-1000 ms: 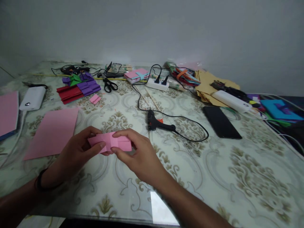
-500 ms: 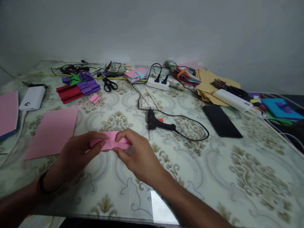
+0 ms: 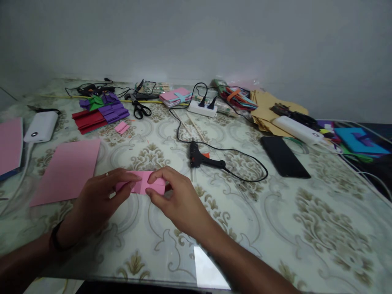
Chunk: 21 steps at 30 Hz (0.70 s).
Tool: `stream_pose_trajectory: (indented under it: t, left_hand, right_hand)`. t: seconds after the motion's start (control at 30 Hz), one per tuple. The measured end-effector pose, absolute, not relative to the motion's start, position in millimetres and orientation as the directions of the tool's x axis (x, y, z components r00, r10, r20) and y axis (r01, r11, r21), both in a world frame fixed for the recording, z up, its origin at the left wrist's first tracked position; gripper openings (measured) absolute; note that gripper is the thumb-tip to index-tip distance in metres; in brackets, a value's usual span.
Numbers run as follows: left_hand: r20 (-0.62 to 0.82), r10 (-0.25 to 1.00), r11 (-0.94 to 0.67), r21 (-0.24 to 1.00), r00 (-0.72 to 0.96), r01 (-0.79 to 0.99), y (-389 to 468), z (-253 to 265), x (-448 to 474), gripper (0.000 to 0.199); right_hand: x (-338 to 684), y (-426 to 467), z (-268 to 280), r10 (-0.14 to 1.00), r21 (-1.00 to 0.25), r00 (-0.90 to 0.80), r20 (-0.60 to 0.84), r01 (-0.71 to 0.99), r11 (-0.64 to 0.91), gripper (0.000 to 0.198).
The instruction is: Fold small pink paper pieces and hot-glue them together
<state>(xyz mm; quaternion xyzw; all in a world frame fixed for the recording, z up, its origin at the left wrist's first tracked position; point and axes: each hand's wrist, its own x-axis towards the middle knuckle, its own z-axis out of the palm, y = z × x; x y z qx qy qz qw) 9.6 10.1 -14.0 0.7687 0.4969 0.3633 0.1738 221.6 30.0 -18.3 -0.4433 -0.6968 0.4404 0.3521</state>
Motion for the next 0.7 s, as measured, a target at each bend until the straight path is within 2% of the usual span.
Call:
stream_pose_trajectory:
  t: [0.17, 0.4, 0.7]
  left_hand:
    - [0.397, 0.885, -0.455, 0.624, 0.244, 0.636, 9.8, -16.8, 9.1, 0.025]
    - [0.425, 0.875, -0.468, 0.620, 0.232, 0.629, 11.5, -19.0, 7.8, 0.029]
    - [0.388, 0.901, -0.420, 0.670, 0.193, 0.613, 8.5, -13.8, 9.1, 0.028]
  right_hand:
    - [221.6, 29.9, -18.1, 0.948, -0.961, -0.316, 0.030, 0.250, 0.113, 0.011]
    - [219.3, 27.8, -18.5, 0.932, -0.998, -0.362, -0.021, 0.067, 0.003, 0.029]
    - [219.3, 26.3, -19.1, 0.910, -0.990, -0.413, 0.028, 0.114, 0.082, 0.026]
